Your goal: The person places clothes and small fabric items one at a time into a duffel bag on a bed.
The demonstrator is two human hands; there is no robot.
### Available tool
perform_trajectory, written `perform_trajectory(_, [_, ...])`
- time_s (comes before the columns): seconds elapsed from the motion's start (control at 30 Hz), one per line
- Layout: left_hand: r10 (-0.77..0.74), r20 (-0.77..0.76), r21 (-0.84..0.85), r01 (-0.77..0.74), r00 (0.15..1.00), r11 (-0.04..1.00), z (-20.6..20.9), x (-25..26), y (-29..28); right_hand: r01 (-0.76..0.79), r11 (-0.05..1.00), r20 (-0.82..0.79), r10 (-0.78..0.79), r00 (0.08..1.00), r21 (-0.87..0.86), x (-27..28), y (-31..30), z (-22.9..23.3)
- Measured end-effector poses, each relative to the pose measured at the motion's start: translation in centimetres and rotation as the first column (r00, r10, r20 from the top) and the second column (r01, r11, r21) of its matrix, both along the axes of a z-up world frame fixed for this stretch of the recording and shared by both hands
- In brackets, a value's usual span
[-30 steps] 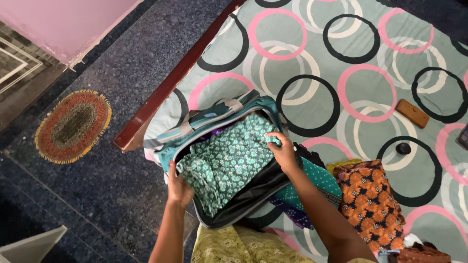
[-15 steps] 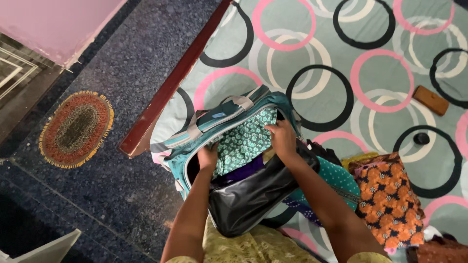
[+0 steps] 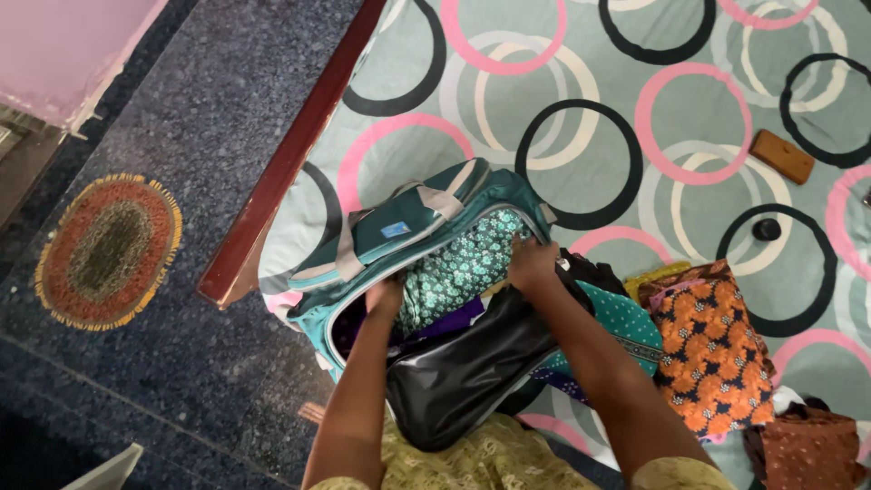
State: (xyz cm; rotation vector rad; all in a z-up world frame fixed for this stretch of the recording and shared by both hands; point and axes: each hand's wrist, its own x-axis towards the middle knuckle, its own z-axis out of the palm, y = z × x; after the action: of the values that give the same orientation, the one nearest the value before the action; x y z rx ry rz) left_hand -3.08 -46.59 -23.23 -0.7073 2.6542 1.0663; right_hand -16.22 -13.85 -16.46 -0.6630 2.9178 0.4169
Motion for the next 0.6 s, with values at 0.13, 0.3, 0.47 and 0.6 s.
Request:
perform_trajectory(0.13, [-0.037,0.029,0.323,0.026,0.999,0.946,0.3,0.3,-1.0,0.034,0.998,0.083,-0.037,0.996,0.045,0.4,1.9,1.7])
perform_trajectory(0.3, [0.202,0.089,-0.131,-0.19,0.975,0.973,2.3,-0.3,2.2,-0.028,0.983,-0.113,0.008,0.994,-0.179,3.5,-0.9,8.7])
perform_trajectory(0.47, [0.084,0.196,-0.376,-0.004,0.977,0.927,9.7,1.4,5.4,-0.17,0.83,-0.11,0.131,0.985,-0.531,8.1,1.1,16.8])
perform_trajectory(0.6, [-0.277,0.445,-0.295,0.431,0.852,0.853,12.4,2.3,5.1,-0.088,0.682,-0.032,0.094,0.995,-0.726,12.1,4.1,19.0])
